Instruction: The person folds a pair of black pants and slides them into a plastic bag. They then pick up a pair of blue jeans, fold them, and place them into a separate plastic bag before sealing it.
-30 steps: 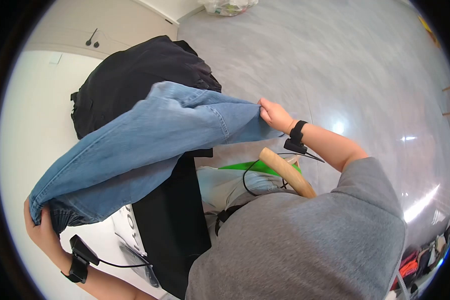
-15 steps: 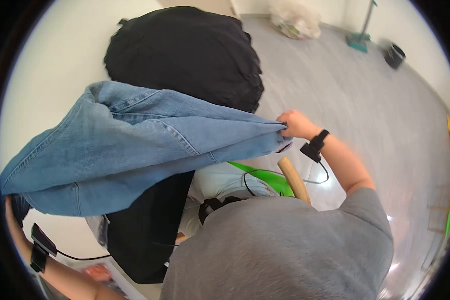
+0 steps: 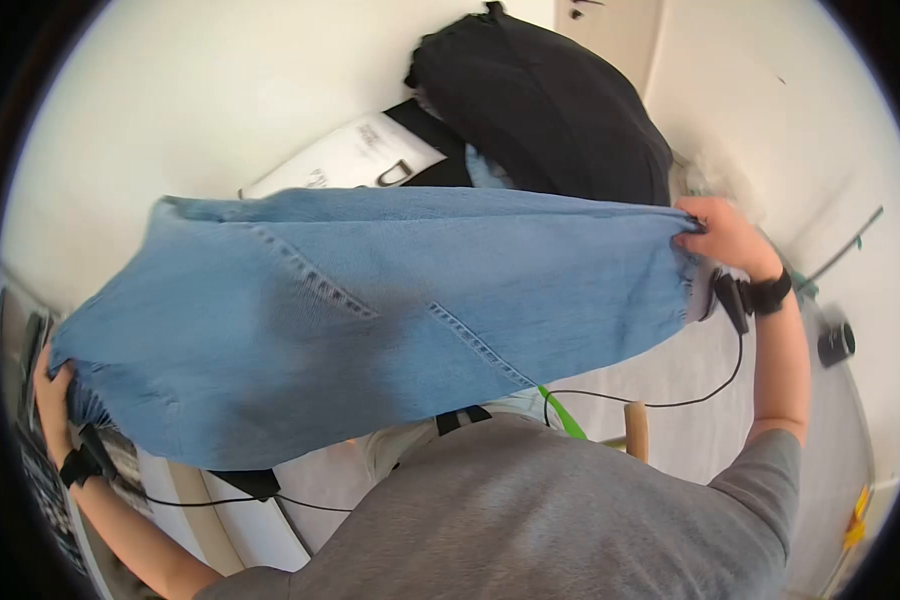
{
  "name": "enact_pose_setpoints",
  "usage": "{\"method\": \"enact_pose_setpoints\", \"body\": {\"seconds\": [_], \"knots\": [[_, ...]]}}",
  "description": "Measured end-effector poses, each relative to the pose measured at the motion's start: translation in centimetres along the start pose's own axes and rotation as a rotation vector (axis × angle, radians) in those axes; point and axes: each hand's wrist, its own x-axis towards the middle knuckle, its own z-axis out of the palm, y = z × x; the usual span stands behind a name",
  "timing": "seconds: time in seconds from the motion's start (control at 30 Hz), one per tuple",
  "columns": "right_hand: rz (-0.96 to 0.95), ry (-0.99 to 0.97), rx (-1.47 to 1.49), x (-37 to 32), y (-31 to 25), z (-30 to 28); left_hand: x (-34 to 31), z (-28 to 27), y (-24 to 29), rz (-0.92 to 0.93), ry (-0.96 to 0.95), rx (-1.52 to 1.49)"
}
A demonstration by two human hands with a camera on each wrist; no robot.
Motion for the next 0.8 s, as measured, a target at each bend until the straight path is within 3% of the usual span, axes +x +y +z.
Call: {"method": "enact_pose_setpoints", "body": {"seconds": [0.03,0.1,0.17,0.23,0.3,0.33,0.4,0.43,0.47,0.5,0.6,0.7,0.8], "knots": [[-0.129,-0.010,-0.037,1.2,2.4,-2.2,0.6,1.5,3.2,-0.014,-0.068,-0.015],[-0.239,-0.030,-0.118,3.9,2.9,-3.9,-2.1,3.7,2.7,-0.105,-0.073,-0.103],[-0.342,0.051,-0.200,6.2,2.1,-6.5,-3.4,3.4,1.8,-0.013,0.021,0.056],[-0.368,0.260,-0.208,7.2,-0.2,-8.0,-5.5,0.9,2.0,0.048,0.226,0.232],[-0.528,0.620,-0.239,11.6,1.3,-10.3,-4.5,2.1,3.1,0.196,0.535,0.363],[-0.549,0.604,-0.235,11.0,-0.2,-9.3,-6.7,2.5,3.2,0.165,0.649,0.292],[-0.714,0.895,-0.703,11.1,-3.8,-8.6,-10.8,3.3,1.2,0.182,0.709,0.409],[-0.725,0.923,-0.741,11.7,-4.9,-7.3,-13.0,2.9,-0.1,0.215,0.744,0.526],[-0.763,0.908,-0.775,10.5,-6.1,-5.5,-16.3,2.7,-0.4,0.211,0.685,0.564],[-0.758,0.869,-0.785,16.9,1.3,-6.5,-9.6,9.2,5.3,0.341,0.548,0.572],[-0.851,0.604,-0.776,18.8,5.8,-0.9,-11.8,15.8,5.1,0.314,0.236,0.527],[-0.854,0.270,-0.721,17.6,4.6,5.5,-17.3,18.8,2.1,0.096,-0.005,0.492],[-0.718,0.196,-0.580,19.2,2.6,7.9,-17.2,19.6,1.8,-0.049,-0.019,0.457]]}}
